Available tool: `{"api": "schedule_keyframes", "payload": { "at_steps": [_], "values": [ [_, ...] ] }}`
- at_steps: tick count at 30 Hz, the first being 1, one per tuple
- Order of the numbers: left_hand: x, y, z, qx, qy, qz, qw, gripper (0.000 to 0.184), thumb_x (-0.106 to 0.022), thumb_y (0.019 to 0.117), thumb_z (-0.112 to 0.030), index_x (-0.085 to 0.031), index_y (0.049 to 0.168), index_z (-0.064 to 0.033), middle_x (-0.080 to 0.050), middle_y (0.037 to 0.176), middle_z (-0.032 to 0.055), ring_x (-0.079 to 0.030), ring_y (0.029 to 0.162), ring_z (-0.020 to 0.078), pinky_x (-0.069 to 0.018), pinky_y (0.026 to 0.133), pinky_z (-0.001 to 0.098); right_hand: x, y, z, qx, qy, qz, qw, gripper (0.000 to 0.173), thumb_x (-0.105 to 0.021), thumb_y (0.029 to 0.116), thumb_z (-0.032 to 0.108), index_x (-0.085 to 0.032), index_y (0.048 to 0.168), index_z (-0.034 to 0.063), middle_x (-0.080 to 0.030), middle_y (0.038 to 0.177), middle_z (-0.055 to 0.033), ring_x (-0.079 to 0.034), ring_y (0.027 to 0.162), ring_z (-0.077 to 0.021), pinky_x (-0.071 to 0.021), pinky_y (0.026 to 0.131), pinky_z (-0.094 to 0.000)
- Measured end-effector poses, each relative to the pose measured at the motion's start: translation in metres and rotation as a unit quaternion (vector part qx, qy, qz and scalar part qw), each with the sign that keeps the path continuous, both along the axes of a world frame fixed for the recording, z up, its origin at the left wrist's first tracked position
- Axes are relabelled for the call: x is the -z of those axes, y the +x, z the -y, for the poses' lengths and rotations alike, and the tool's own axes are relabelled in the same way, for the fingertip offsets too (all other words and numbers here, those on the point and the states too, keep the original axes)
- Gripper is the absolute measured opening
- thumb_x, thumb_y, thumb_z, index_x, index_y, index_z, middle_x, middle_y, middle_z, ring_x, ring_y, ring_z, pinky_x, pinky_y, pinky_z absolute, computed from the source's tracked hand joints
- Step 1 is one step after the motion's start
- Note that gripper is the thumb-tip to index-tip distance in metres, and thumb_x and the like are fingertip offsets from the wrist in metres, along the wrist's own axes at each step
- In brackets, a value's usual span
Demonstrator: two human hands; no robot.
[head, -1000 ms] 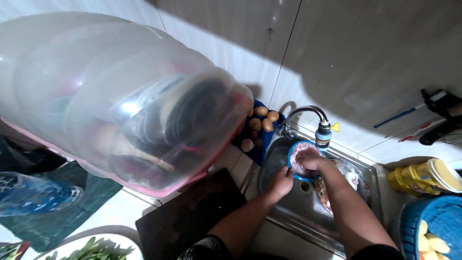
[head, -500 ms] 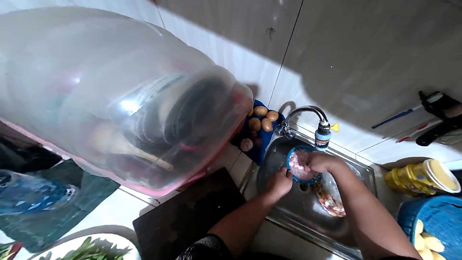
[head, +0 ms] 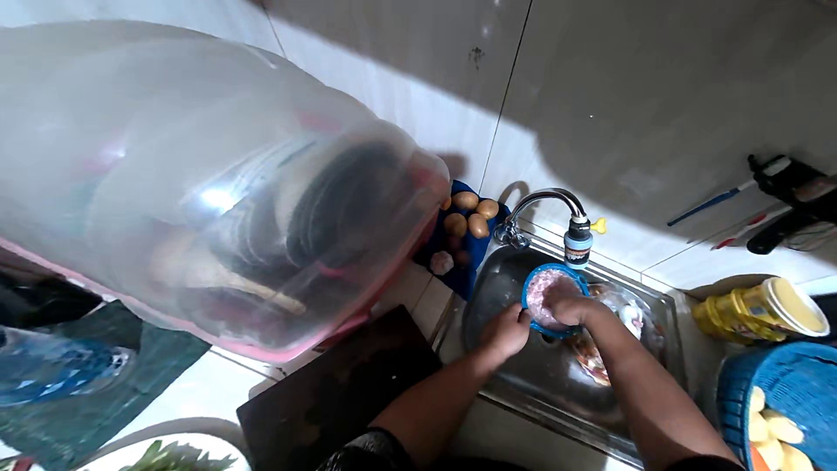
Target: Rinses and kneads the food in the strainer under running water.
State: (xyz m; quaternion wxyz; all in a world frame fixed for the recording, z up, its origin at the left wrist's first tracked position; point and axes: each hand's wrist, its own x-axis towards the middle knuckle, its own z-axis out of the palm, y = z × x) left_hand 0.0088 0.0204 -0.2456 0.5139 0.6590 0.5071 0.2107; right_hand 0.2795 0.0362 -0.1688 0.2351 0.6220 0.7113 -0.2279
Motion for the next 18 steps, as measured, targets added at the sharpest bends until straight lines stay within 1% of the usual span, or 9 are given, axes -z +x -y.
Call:
{"api": "schedule_keyframes", "payload": {
  "at_steps": [1,2,4,6,9,12,16,18],
  "values": [
    [0.001,-0.001,0.0,0.006,0.006,-0.006,1.0,0.042,-0.036,0.1007,-0.069,-0.064,0.119,-0.0425,-0.074,0.1,-0.0108,-0.072,0.09,0.0107,-0.0636,0.077,0.0476,-0.007,-0.001,-0.004,0.016,-0.012,-0.003,1.0,0.04,-0.061,0.0915,0.032,-0.066,0.128,0.0164,-0.065,0.132,-0.0161,-0.057,0.128,-0.0425,-0.0405,0.105,-0.0733],
    [0.003,0.0,0.0,0.01,0.016,-0.012,1.0,0.042,-0.036,0.1011,-0.069,-0.064,0.119,-0.0428,-0.073,0.101,-0.0114,-0.071,0.092,0.01,-0.0628,0.078,0.0471,-0.014,-0.002,-0.007,0.036,-0.023,-0.005,0.999,0.038,-0.06,0.0922,0.031,-0.066,0.126,0.0151,-0.067,0.129,-0.0171,-0.059,0.125,-0.0426,-0.0427,0.102,-0.0731],
    [0.008,0.001,-0.001,0.011,0.036,-0.027,0.999,0.043,-0.035,0.1011,-0.069,-0.064,0.119,-0.0426,-0.073,0.1,-0.012,-0.071,0.091,0.0094,-0.0625,0.078,0.0468,-0.024,-0.004,-0.012,0.071,-0.04,-0.001,0.997,0.039,-0.061,0.0918,0.032,-0.068,0.124,0.0109,-0.068,0.124,-0.0202,-0.061,0.121,-0.0442,-0.044,0.099,-0.0739],
    [0.008,0.002,-0.002,0.01,0.039,-0.033,0.999,0.043,-0.035,0.1009,-0.069,-0.064,0.118,-0.0419,-0.073,0.099,-0.0118,-0.071,0.091,0.0094,-0.0624,0.077,0.0469,-0.023,-0.001,-0.018,0.076,-0.042,0.006,0.996,0.039,-0.062,0.09,0.034,-0.068,0.122,0.0119,-0.069,0.121,-0.0193,-0.062,0.118,-0.0432,-0.0455,0.096,-0.0733],
    [0.007,0.001,-0.002,0.01,0.043,-0.039,0.998,0.043,-0.035,0.1011,-0.068,-0.064,0.116,-0.0401,-0.073,0.095,-0.011,-0.071,0.088,0.01,-0.0621,0.075,0.0471,-0.029,-0.001,-0.021,0.067,-0.043,0.008,0.997,0.04,-0.063,0.0907,0.035,-0.068,0.121,0.0104,-0.069,0.122,-0.0196,-0.062,0.119,-0.0435,-0.0449,0.099,-0.0725],
    [0.005,0.0,-0.002,0.017,0.045,-0.045,0.998,0.044,-0.035,0.1013,-0.068,-0.064,0.116,-0.0388,-0.073,0.094,-0.01,-0.071,0.087,0.0108,-0.0622,0.075,0.0478,-0.026,0.003,-0.023,0.079,-0.037,0.01,0.996,0.042,-0.066,0.0887,0.036,-0.067,0.123,0.0101,-0.068,0.121,-0.0207,-0.063,0.117,-0.0441,-0.0462,0.097,-0.0718],
    [0.004,-0.001,-0.001,0.023,0.045,-0.05,0.997,0.044,-0.035,0.1013,-0.068,-0.064,0.115,-0.0378,-0.072,0.093,-0.0098,-0.071,0.087,0.0109,-0.0621,0.074,0.0472,-0.019,0.015,-0.026,0.078,-0.04,0.016,0.996,0.047,-0.063,0.089,0.042,-0.067,0.123,0.0095,-0.068,0.123,-0.0205,-0.061,0.12,-0.0443,-0.0432,0.1,-0.0736],
    [0.005,-0.001,-0.001,0.03,0.045,-0.05,0.997,0.044,-0.034,0.1014,-0.068,-0.064,0.115,-0.0378,-0.072,0.093,-0.0096,-0.07,0.086,0.0111,-0.0621,0.073,0.0476,-0.02,0.019,-0.025,0.098,-0.043,0.01,0.994,0.05,-0.063,0.0893,0.045,-0.067,0.123,0.0081,-0.068,0.123,-0.0206,-0.061,0.121,-0.0436,-0.0427,0.101,-0.0729]
  ]
}}
